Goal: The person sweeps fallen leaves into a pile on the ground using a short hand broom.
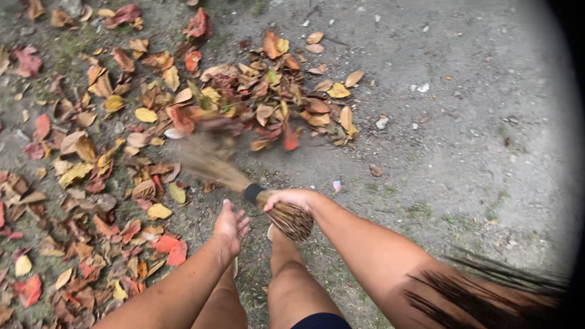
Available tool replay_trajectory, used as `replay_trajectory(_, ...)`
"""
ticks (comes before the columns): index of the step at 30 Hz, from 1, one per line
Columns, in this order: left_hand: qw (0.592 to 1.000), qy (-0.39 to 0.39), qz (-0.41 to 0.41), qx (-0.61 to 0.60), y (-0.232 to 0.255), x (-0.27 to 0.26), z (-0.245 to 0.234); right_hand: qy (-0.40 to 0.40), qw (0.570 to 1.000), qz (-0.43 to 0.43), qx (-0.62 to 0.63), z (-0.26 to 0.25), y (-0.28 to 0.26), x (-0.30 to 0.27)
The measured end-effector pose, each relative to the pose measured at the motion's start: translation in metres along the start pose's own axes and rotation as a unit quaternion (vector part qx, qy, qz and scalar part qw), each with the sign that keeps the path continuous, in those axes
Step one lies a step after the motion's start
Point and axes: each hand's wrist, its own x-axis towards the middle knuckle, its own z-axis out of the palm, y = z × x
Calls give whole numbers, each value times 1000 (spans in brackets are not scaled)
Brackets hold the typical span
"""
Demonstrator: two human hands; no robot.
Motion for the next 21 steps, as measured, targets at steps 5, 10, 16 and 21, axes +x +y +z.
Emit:
replay_trajectory(5, 991, -90, 19, 94, -6, 14, 39, 186, 982, -27, -32, 44, 20, -130)
replay_trajectory(10, 975, -123, -22, 185, -9, 16, 71, 371, 914, 14, 165, 24, 91, -253)
replay_trajectory(16, 976, -139, -26, 168, -18, 12, 83, 407, 849, -4, 336, -90, 101, -242)
replay_trajectory(21, 988, -85, -32, 126, -11, 26, 53, 237, 951, -19, 199, -51, 37, -57)
